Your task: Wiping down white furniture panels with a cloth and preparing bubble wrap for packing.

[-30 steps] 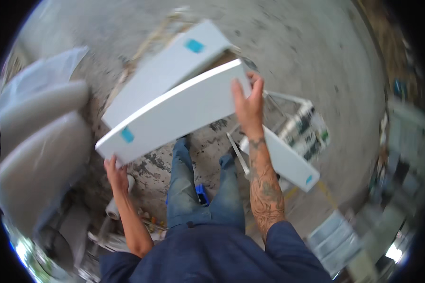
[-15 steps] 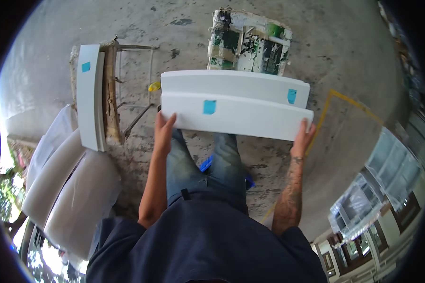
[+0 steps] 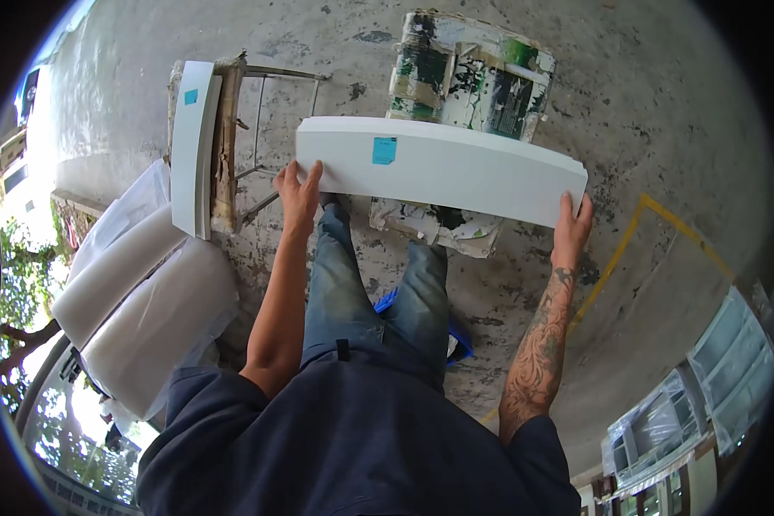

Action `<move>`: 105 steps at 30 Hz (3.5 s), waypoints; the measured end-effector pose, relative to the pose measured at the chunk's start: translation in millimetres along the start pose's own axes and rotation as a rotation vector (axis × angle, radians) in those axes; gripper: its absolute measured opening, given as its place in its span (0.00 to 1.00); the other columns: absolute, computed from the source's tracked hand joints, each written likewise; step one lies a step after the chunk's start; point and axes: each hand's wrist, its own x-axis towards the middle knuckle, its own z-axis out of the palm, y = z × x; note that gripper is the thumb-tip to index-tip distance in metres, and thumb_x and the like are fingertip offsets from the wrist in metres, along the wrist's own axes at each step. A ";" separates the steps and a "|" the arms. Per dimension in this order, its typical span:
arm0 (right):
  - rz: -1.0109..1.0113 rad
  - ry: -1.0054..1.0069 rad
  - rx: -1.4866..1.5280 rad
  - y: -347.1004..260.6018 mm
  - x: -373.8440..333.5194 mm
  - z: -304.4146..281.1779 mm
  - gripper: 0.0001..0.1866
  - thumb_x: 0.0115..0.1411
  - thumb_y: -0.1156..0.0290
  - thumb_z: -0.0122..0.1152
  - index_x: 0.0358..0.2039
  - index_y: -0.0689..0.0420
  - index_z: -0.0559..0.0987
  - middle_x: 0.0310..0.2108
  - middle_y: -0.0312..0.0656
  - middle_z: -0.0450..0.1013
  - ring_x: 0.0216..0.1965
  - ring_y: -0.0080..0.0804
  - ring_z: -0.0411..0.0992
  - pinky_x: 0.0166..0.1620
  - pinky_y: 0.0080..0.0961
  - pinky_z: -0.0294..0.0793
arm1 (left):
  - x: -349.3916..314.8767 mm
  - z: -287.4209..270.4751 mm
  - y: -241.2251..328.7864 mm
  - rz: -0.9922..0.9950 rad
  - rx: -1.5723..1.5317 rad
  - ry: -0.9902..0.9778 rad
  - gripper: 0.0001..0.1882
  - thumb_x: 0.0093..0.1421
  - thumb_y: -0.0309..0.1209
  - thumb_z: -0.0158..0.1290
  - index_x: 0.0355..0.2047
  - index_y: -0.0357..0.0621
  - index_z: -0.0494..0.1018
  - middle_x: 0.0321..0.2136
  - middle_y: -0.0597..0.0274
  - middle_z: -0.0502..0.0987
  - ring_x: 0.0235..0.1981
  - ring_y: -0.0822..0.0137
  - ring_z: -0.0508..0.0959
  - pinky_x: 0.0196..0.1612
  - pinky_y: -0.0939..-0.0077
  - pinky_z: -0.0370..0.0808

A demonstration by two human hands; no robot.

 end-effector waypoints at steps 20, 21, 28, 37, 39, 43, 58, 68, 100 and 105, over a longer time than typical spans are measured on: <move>-0.793 -0.798 -0.349 -243.2 -113.1 384.0 0.16 0.65 0.68 0.59 0.51 0.60 0.77 0.46 0.45 0.78 0.47 0.33 0.77 0.50 0.28 0.75 | 56.7 -227.9 -333.2 -0.649 -0.637 0.609 0.42 0.64 0.44 0.57 0.70 0.41 0.49 0.61 0.51 0.58 0.54 0.60 0.67 0.51 0.63 0.70; -0.796 -0.832 -0.359 -261.2 -109.1 429.2 0.18 0.65 0.67 0.59 0.53 0.60 0.76 0.47 0.46 0.78 0.48 0.34 0.77 0.51 0.28 0.75 | 74.2 -233.8 -332.6 -0.674 -0.661 0.571 0.43 0.64 0.45 0.56 0.71 0.41 0.48 0.62 0.51 0.61 0.57 0.57 0.67 0.54 0.63 0.69; -0.827 -0.797 -0.574 -364.0 -98.2 694.6 0.36 0.61 0.54 0.61 0.61 0.68 0.66 0.58 0.58 0.70 0.59 0.44 0.70 0.59 0.36 0.69 | 164.4 -267.1 -340.1 -0.433 -0.991 0.422 0.28 0.63 0.35 0.57 0.58 0.32 0.64 0.52 0.54 0.74 0.52 0.63 0.73 0.54 0.70 0.69; -0.513 -0.844 -0.599 -367.0 -146.9 732.3 0.37 0.55 0.54 0.68 0.54 0.74 0.71 0.49 0.52 0.75 0.49 0.37 0.75 0.50 0.31 0.74 | 153.0 -280.6 -341.2 -0.574 -1.308 0.552 0.35 0.60 0.31 0.59 0.63 0.30 0.58 0.57 0.48 0.71 0.55 0.60 0.72 0.58 0.68 0.67; -0.657 -0.695 -0.479 -377.2 -122.8 718.8 0.39 0.55 0.52 0.67 0.55 0.74 0.69 0.50 0.53 0.74 0.50 0.40 0.74 0.52 0.31 0.73 | 155.1 -282.4 -342.6 -0.579 -1.337 0.556 0.34 0.59 0.30 0.59 0.62 0.30 0.59 0.53 0.52 0.72 0.53 0.62 0.72 0.56 0.69 0.67; -0.847 -0.487 -0.310 -371.7 -213.2 681.1 0.41 0.55 0.48 0.67 0.57 0.69 0.68 0.51 0.55 0.73 0.53 0.44 0.72 0.56 0.34 0.70 | 113.4 -327.2 -368.5 -0.597 -1.148 0.679 0.31 0.61 0.30 0.56 0.63 0.36 0.60 0.54 0.54 0.70 0.52 0.64 0.71 0.51 0.68 0.68; -0.146 0.278 -0.241 -96.2 -98.0 110.7 0.30 0.65 0.54 0.59 0.56 0.69 0.71 0.53 0.51 0.72 0.51 0.40 0.72 0.54 0.33 0.71 | 35.9 -158.1 -86.7 -0.273 -0.879 -0.333 0.42 0.62 0.30 0.58 0.70 0.33 0.48 0.71 0.46 0.51 0.72 0.57 0.50 0.72 0.66 0.51; -0.023 0.163 0.113 11.9 -25.7 -17.9 0.23 0.68 0.59 0.57 0.52 0.67 0.73 0.45 0.45 0.76 0.44 0.31 0.75 0.47 0.28 0.74 | -21.3 -34.3 -2.0 -0.082 -0.423 -0.447 0.42 0.57 0.33 0.61 0.69 0.38 0.56 0.68 0.44 0.57 0.66 0.55 0.63 0.65 0.69 0.61; -0.007 -1.638 -0.417 -186.0 -24.4 352.7 0.56 0.58 0.33 0.57 0.74 0.54 0.47 0.72 0.49 0.50 0.72 0.42 0.48 0.71 0.35 0.46 | -33.9 131.4 46.8 -0.511 -1.626 0.502 0.41 0.68 0.47 0.53 0.70 0.39 0.46 0.64 0.52 0.58 0.63 0.60 0.60 0.66 0.66 0.54; -0.106 -1.629 -0.448 -183.5 -16.3 354.3 0.52 0.61 0.34 0.54 0.73 0.58 0.50 0.72 0.50 0.51 0.72 0.42 0.49 0.71 0.36 0.47 | -43.7 130.7 24.3 -0.485 -1.606 0.275 0.44 0.69 0.47 0.51 0.72 0.43 0.37 0.68 0.52 0.51 0.67 0.59 0.55 0.68 0.65 0.51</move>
